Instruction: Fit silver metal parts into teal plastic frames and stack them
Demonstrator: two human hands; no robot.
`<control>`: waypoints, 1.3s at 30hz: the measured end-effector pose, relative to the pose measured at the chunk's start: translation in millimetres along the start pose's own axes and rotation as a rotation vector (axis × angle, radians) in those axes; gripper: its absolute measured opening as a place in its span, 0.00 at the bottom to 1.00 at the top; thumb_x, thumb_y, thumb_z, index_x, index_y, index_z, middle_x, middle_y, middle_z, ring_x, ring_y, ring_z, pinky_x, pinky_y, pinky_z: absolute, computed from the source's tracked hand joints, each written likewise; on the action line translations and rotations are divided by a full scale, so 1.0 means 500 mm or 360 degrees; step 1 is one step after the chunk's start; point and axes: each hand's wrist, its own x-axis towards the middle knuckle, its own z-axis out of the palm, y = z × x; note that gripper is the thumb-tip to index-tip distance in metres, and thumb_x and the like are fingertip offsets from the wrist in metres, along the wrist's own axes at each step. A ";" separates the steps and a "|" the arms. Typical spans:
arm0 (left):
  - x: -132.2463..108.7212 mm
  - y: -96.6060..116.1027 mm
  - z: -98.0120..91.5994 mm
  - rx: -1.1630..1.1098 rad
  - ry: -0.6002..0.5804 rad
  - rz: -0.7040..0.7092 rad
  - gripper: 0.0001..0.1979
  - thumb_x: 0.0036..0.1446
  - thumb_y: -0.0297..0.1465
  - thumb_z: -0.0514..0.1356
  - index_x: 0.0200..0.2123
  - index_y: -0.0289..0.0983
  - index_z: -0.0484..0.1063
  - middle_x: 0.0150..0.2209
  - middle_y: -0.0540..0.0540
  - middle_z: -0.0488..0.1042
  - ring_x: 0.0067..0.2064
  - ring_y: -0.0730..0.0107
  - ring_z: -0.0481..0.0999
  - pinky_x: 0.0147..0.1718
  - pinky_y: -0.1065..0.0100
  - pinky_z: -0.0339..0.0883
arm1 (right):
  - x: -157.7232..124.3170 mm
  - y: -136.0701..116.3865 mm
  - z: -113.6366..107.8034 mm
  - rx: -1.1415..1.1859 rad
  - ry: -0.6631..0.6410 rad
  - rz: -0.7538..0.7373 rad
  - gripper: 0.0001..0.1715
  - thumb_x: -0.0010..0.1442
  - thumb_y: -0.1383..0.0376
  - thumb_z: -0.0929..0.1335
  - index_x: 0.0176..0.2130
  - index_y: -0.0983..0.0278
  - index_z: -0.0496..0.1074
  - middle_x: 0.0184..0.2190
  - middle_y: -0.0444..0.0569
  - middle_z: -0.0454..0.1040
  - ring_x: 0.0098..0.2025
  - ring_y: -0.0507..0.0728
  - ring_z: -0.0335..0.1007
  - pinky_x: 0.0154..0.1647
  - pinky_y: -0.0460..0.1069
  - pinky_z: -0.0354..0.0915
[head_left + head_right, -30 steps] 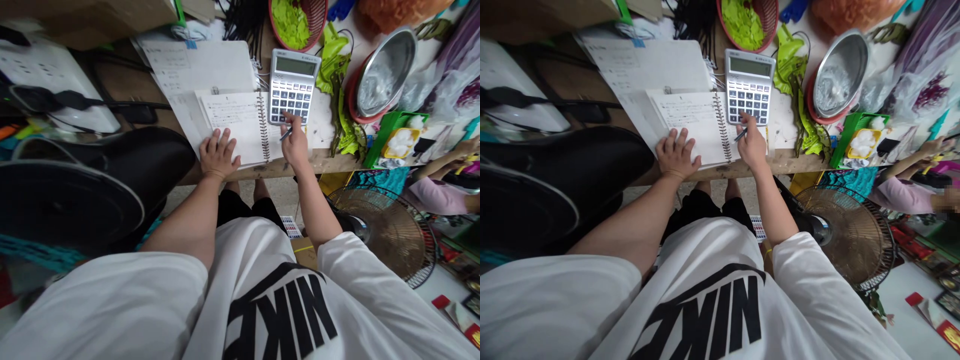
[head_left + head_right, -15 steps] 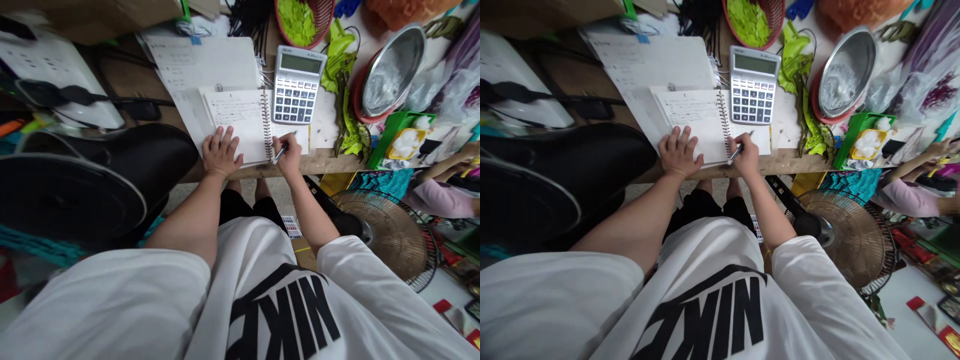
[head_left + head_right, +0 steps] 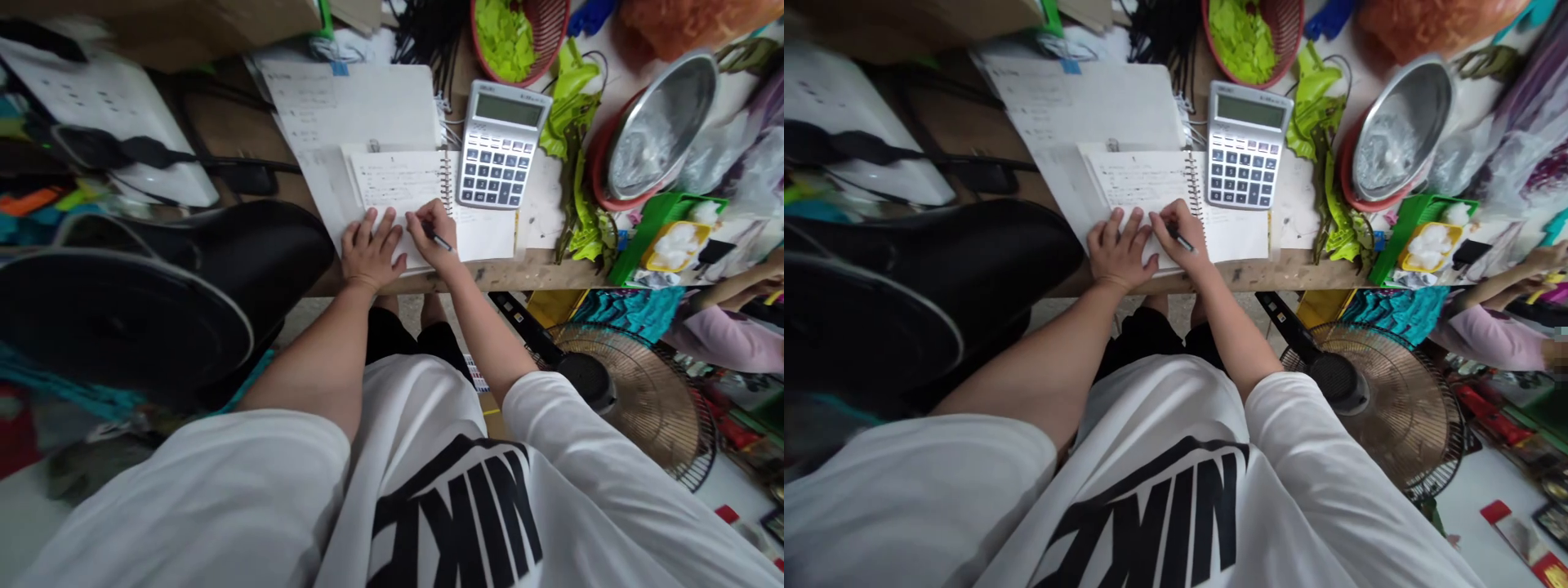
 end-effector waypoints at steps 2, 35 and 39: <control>0.002 0.005 -0.003 0.0047 -0.0049 -0.0008 0.38 0.73 0.45 0.66 0.83 0.45 0.78 0.92 0.38 0.63 0.95 0.31 0.53 0.92 0.22 0.44 | 0.001 0.003 -0.001 -0.0057 -0.0002 -0.0027 0.44 0.84 0.22 0.56 0.44 0.53 0.72 0.34 0.46 0.79 0.40 0.61 0.81 0.53 0.63 0.87; 0.001 0.046 -0.014 0.0151 -0.0168 0.0051 0.38 0.80 0.42 0.61 0.88 0.40 0.70 0.93 0.34 0.57 0.96 0.36 0.52 0.94 0.25 0.43 | 0.048 0.002 0.017 -0.0002 0.0242 -0.0202 0.38 0.86 0.32 0.66 0.47 0.59 0.86 0.39 0.49 0.88 0.42 0.60 0.88 0.55 0.59 0.86; 0.000 0.045 -0.015 0.0146 -0.0165 0.0065 0.39 0.79 0.41 0.61 0.88 0.41 0.70 0.93 0.34 0.57 0.96 0.33 0.51 0.93 0.22 0.43 | 0.046 0.002 0.020 -0.0039 0.0248 -0.0210 0.38 0.87 0.33 0.66 0.46 0.58 0.85 0.39 0.49 0.86 0.42 0.60 0.86 0.53 0.57 0.84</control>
